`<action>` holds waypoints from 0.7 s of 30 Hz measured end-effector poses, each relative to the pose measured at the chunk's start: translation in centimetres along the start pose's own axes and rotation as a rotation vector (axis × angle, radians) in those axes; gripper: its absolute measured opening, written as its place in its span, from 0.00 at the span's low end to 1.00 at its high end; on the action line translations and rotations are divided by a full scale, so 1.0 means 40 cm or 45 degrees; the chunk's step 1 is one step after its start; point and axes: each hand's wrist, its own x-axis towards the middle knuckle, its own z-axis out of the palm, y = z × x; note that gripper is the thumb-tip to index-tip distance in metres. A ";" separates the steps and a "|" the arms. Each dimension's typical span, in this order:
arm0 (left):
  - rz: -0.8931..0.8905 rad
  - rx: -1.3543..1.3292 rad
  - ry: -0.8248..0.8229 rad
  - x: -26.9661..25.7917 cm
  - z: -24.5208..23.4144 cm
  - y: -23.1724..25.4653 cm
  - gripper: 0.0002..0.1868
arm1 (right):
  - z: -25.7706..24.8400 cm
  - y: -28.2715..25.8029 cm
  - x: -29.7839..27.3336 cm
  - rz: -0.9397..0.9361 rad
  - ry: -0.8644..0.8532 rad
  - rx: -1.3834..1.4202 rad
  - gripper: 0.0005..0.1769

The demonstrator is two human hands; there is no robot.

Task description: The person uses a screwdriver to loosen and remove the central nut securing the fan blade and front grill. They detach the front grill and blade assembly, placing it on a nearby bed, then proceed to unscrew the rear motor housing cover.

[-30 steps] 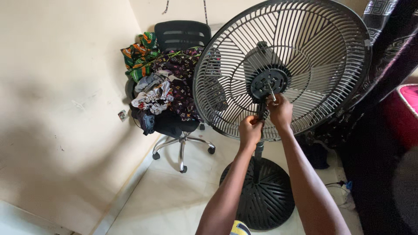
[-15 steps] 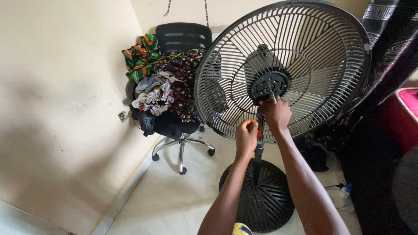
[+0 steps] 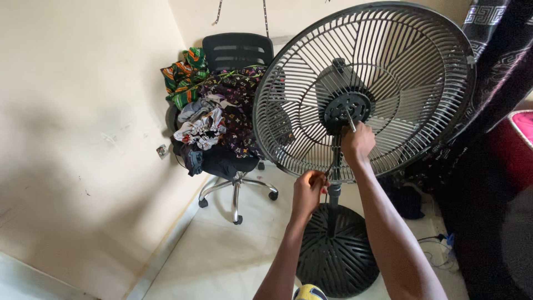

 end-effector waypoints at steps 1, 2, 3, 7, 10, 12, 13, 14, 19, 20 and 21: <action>-0.013 -0.022 0.013 -0.007 -0.006 -0.001 0.10 | -0.001 -0.002 -0.006 0.022 -0.032 -0.010 0.16; -0.022 -0.045 0.031 -0.009 -0.010 -0.001 0.09 | -0.006 -0.009 -0.007 0.039 -0.063 -0.017 0.18; -0.031 -0.068 0.049 -0.007 -0.015 -0.001 0.09 | -0.015 -0.016 -0.008 0.056 -0.093 -0.025 0.19; -0.101 0.064 0.063 -0.012 -0.034 -0.009 0.09 | -0.062 -0.036 -0.033 -0.078 -0.055 -0.061 0.17; -0.175 0.128 0.076 -0.023 -0.066 -0.015 0.09 | -0.079 -0.053 -0.047 -0.141 -0.052 -0.111 0.17; -0.212 0.084 0.098 -0.033 -0.082 -0.018 0.09 | -0.079 -0.058 -0.041 -0.165 -0.040 -0.148 0.18; -0.166 0.082 0.101 -0.034 -0.088 -0.019 0.09 | -0.075 -0.058 -0.036 -0.184 -0.021 -0.155 0.18; -0.128 0.083 0.102 -0.044 -0.090 -0.023 0.09 | -0.069 -0.051 -0.040 -0.199 -0.010 -0.163 0.18; -0.093 0.058 0.119 -0.036 -0.093 -0.023 0.09 | -0.024 -0.053 -0.026 0.289 -0.045 0.223 0.19; -0.095 0.053 0.121 -0.038 -0.094 -0.024 0.09 | -0.017 -0.051 -0.033 0.137 0.026 0.085 0.19; -0.097 0.049 0.122 -0.042 -0.094 -0.027 0.09 | -0.011 -0.049 -0.040 -0.017 0.096 -0.053 0.19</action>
